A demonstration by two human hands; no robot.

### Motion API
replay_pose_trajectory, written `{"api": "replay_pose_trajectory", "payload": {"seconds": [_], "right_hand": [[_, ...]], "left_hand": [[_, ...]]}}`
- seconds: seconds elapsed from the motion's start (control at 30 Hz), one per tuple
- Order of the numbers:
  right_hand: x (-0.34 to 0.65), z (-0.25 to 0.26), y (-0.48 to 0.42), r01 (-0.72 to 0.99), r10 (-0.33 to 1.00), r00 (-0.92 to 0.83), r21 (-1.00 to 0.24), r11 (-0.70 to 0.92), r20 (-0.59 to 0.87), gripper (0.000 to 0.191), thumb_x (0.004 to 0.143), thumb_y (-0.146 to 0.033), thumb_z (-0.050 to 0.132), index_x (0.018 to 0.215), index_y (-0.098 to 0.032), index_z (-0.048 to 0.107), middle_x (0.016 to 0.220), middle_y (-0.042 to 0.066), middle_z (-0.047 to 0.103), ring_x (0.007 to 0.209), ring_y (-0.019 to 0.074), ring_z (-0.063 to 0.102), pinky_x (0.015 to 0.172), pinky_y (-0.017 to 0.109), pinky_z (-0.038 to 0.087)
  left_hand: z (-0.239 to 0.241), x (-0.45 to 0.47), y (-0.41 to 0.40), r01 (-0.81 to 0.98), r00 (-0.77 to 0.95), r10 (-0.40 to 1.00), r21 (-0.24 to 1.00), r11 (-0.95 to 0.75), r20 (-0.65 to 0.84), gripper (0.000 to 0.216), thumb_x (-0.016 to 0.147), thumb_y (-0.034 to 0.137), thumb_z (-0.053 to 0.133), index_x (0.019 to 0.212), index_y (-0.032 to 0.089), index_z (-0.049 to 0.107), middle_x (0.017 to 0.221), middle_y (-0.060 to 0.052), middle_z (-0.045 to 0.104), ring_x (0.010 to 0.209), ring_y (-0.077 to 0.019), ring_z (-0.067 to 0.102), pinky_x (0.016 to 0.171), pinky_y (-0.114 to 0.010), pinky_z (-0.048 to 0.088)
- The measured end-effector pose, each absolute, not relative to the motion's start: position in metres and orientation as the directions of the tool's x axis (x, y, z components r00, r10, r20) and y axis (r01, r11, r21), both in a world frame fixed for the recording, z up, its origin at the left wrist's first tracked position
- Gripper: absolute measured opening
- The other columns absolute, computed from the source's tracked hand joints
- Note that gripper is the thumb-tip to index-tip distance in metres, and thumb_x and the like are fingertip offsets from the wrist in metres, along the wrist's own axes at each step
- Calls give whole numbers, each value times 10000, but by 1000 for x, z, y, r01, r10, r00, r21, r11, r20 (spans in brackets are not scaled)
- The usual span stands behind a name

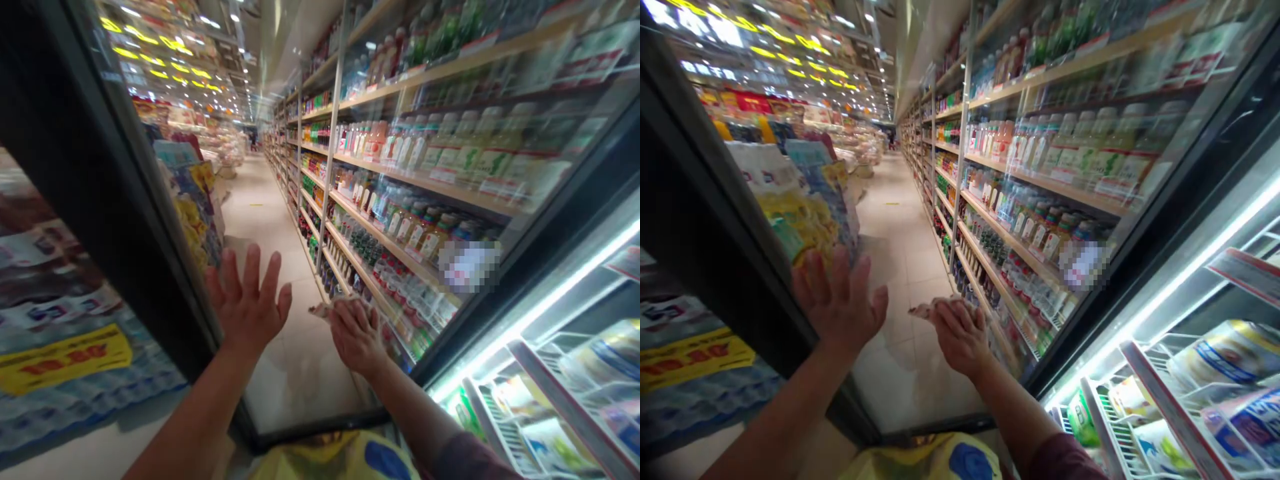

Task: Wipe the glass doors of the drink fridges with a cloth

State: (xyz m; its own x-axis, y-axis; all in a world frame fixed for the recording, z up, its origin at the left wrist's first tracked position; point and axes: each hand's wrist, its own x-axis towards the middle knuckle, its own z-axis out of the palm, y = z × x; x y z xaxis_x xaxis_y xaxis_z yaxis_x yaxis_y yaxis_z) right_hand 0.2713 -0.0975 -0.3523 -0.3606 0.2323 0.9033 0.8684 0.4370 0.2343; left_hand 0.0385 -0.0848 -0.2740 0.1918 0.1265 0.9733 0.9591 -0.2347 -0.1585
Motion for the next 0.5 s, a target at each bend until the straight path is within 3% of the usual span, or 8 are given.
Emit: {"api": "replay_pose_trajectory", "payload": {"seconds": [0.1, 0.23, 0.33, 0.4, 0.5], "right_hand": [[293, -350, -97, 868, 259, -385, 253, 426, 886, 537, 946, -260, 575, 1476, -309, 505, 1394, 14, 632, 1502, 194, 319, 1295, 423, 68], [327, -321, -88, 966, 250, -117, 51, 253, 961, 662, 988, -220, 472, 1610, -193, 247, 1610, 149, 358, 1560, 314, 169, 1255, 582, 147], [316, -329, -84, 977, 257, -36, -20, 214, 966, 695, 986, -206, 441, 1624, -152, 171, 1652, 187, 239, 1564, 367, 106, 1220, 653, 172], [296, -351, -85, 966, 269, -104, 33, 256, 957, 706, 962, -201, 485, 1615, -156, 222, 1626, 168, 319, 1565, 353, 110, 1243, 618, 145], [273, -376, -89, 907, 281, -299, 180, 380, 912, 643, 919, -236, 578, 1542, -256, 421, 1493, 63, 541, 1538, 270, 234, 1292, 478, 80]], "left_hand": [[-273, 38, -85, 955, 194, 116, -160, -250, 974, 776, 906, 310, 613, 1594, 199, 271, 1666, -103, 211, 1564, -313, 66, 1289, -528, 76], [-274, 38, -81, 945, 172, 104, -134, -297, 980, 761, 909, 305, 611, 1590, 246, 276, 1652, -101, 262, 1564, -297, 71, 1283, -540, 86], [-275, 37, -76, 932, 151, 118, -101, -347, 981, 770, 890, 297, 652, 1578, 275, 305, 1641, -94, 295, 1560, -308, 84, 1280, -550, 76], [-276, 36, -73, 927, 150, 124, -96, -361, 981, 779, 885, 298, 663, 1578, 277, 306, 1647, -89, 280, 1560, -311, 80, 1283, -544, 68], [-274, 36, -69, 935, 174, 127, -124, -332, 977, 799, 904, 301, 624, 1600, 262, 235, 1670, -84, 208, 1563, -299, 50, 1284, -541, 76]]}}
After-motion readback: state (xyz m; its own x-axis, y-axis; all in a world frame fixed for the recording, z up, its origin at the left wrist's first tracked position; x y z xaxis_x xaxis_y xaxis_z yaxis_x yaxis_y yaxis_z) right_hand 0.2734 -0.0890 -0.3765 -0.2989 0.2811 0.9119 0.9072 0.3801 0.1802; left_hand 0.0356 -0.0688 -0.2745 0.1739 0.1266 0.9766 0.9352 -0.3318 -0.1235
